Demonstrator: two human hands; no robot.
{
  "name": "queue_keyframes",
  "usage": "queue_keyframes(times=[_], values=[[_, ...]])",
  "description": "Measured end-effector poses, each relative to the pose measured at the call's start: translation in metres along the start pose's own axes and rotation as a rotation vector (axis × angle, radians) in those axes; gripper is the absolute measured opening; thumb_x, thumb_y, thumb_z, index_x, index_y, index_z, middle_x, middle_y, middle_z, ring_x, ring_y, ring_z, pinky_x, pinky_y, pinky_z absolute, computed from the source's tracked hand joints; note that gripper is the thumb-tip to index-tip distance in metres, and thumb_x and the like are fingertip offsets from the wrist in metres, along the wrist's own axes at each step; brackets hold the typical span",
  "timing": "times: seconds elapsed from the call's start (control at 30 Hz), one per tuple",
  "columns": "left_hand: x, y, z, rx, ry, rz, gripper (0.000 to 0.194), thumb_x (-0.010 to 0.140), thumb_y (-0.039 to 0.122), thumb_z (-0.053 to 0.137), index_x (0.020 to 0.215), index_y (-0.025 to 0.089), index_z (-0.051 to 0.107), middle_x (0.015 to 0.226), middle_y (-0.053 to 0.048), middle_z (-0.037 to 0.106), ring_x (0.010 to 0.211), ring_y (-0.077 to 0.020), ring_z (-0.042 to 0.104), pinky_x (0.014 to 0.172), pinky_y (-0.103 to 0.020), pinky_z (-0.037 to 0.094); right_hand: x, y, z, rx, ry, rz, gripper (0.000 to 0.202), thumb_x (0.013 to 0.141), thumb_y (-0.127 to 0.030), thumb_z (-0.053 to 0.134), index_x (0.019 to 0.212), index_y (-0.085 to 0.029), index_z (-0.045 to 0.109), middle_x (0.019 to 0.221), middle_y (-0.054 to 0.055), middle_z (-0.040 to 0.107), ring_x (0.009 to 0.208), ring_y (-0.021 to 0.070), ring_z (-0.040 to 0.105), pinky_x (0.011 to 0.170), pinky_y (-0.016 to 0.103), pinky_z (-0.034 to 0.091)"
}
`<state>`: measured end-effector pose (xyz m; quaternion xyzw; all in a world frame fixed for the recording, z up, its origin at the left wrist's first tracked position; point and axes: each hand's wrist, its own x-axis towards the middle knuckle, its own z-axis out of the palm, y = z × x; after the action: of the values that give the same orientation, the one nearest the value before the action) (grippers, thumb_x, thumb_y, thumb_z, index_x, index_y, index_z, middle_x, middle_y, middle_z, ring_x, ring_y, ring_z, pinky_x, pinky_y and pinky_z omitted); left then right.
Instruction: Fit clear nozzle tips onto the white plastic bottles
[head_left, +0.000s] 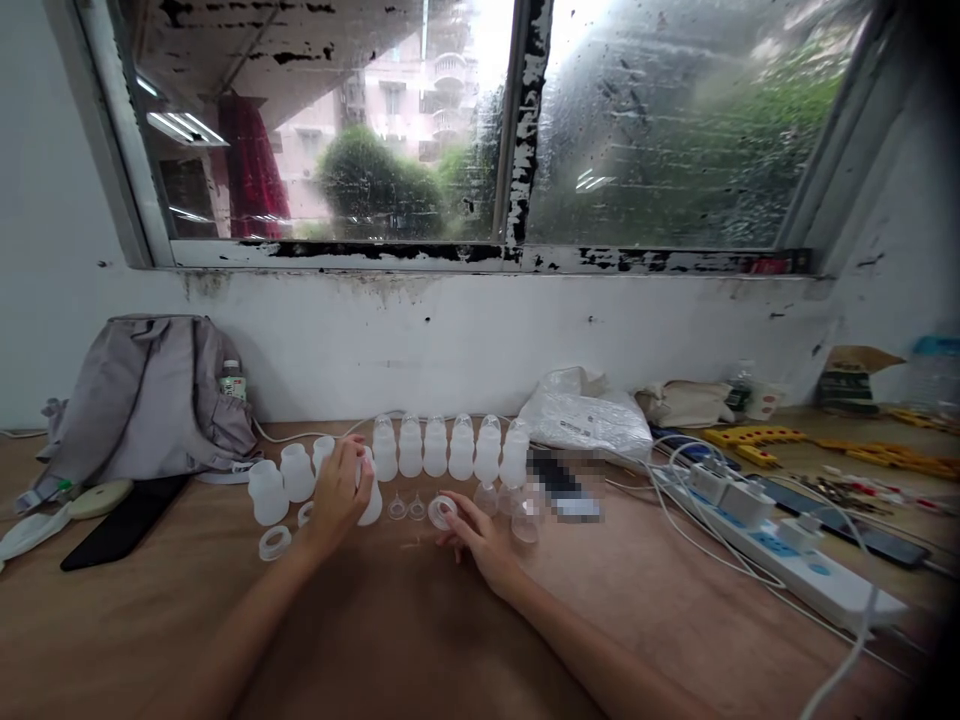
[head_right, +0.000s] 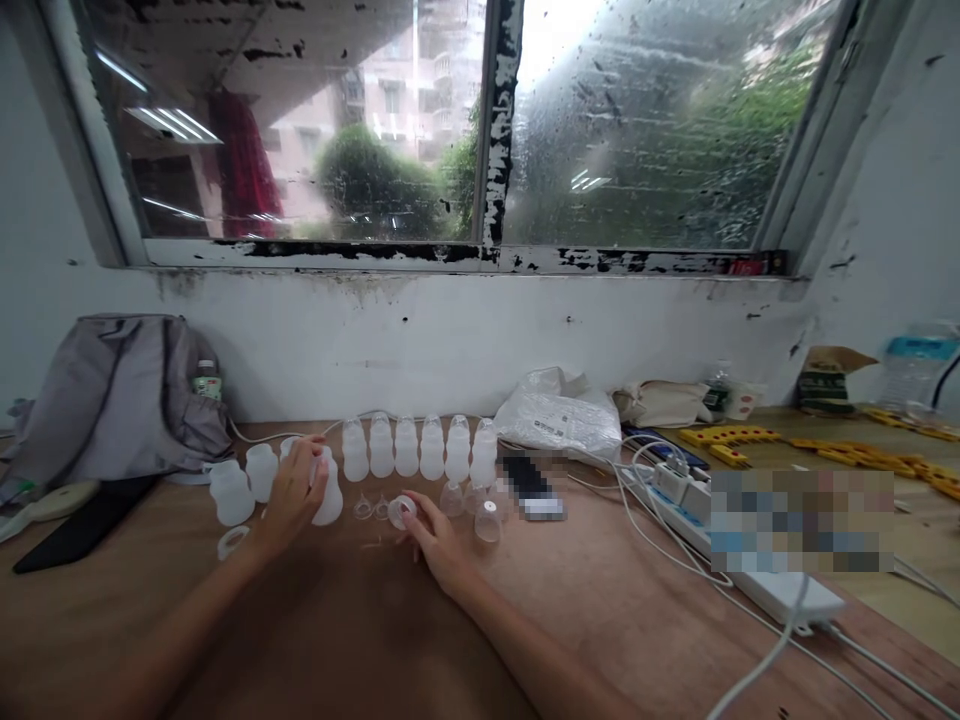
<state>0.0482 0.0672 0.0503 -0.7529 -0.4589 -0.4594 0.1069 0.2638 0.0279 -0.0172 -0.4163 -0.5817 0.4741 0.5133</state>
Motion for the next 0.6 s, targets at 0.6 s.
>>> queue_keyframes(times=[0.6], values=[[-0.054, 0.032, 0.035, -0.498, -0.448, -0.125, 0.048, 0.065, 0.04, 0.066, 0.107, 0.022, 0.051, 0.101, -0.005, 0.057, 0.094, -0.0221, 0.053, 0.083, -0.035, 0.04, 0.0, -0.002, -0.006, 0.155, 0.248, 0.004, 0.035, 0.07, -0.041, 0.059, 0.097, -0.02, 0.049, 0.078, 0.003, 0.059, 0.06, 0.0149, 0.058, 0.047, 0.025, 0.046]])
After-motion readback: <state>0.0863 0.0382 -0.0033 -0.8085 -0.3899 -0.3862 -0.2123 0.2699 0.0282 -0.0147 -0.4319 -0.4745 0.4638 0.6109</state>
